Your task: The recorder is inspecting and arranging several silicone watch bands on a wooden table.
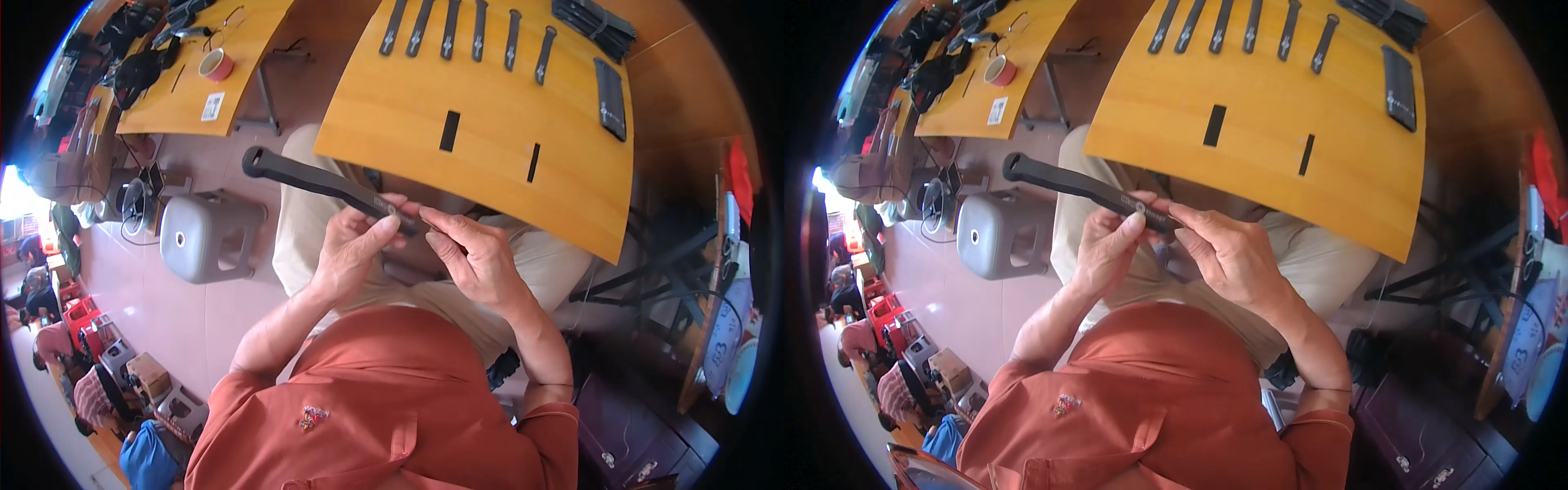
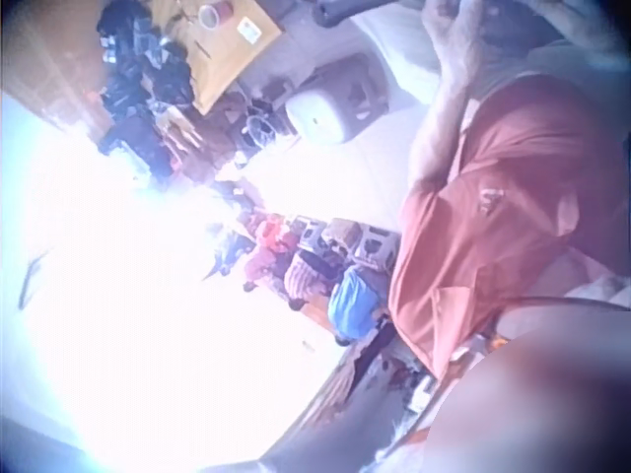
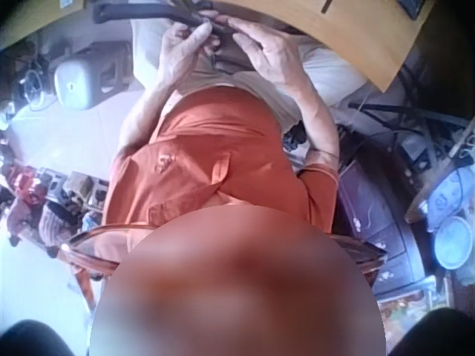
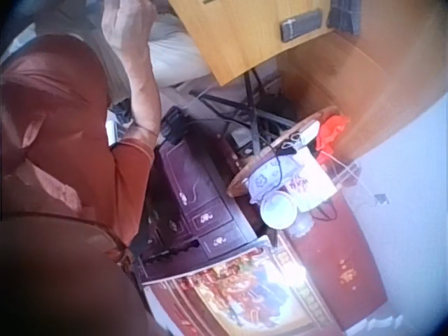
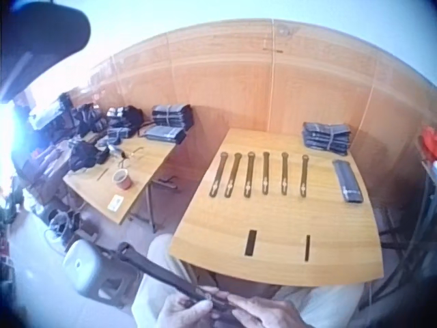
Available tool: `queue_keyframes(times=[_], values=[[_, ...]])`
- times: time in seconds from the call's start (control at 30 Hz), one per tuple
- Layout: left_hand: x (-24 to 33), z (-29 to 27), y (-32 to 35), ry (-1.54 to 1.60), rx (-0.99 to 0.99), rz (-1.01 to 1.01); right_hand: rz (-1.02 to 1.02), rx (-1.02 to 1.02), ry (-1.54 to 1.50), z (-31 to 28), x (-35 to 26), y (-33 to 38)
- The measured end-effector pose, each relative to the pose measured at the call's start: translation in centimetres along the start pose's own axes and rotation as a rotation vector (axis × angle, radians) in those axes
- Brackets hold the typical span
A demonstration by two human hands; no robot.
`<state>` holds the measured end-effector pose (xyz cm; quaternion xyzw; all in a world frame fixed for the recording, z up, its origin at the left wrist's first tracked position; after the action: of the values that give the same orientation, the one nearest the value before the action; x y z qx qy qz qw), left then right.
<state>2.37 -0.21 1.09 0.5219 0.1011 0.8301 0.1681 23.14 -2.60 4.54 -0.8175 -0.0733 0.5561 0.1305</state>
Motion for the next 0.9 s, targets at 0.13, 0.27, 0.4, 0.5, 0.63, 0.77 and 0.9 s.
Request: queue_keyframes(times=[0.13, 0.27, 0.4, 0.5, 0.63, 0.77, 0.9], values=[[0.0, 0.0, 0.4, 0.06, -0.024, -0.027, -0.058, 0.071, 0.024, 1.6, 0.8, 1.4], [-0.6, -0.2, 1.3, -0.001, 0.008, 0.044, -0.118, 0.117, 0.012, 2.2, 0.8, 1.8], [-0.7, -1.1, 1.5, -0.016, 0.009, -0.023, -0.092, 0.11, 0.008, 2.2, 0.4, 2.0], [-0.6, -1.4, 1.7, -0.001, 0.042, -0.047, -0.122, 0.079, 0.021, 2.1, -0.3, 1.7], [-0.6, -1.6, 1.7, -0.004, 0.056, -0.051, -0.135, 0.024, 0.109, 1.8, -0.3, 1.8], [-0.6, -1.8, 1.8, 0.021, 0.063, -0.054, -0.158, 0.024, 0.161, 1.9, -0.3, 2.1], [-0.6, -1.8, 1.9, -0.004, 0.059, -0.054, -0.194, 0.026, 0.21, 1.8, -0.5, 2.1]])
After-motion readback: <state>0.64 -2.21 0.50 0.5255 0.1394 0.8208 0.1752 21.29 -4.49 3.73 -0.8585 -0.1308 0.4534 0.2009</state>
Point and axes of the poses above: each hand's wrist, its own y-axis away from the middle knuckle, its own z-axis out of the palm, x = y × z, the point moved 1 cm from there along -y, towards the middle knuckle, and after that the axes turned 15 degrees about x, right-handed, at the moved point
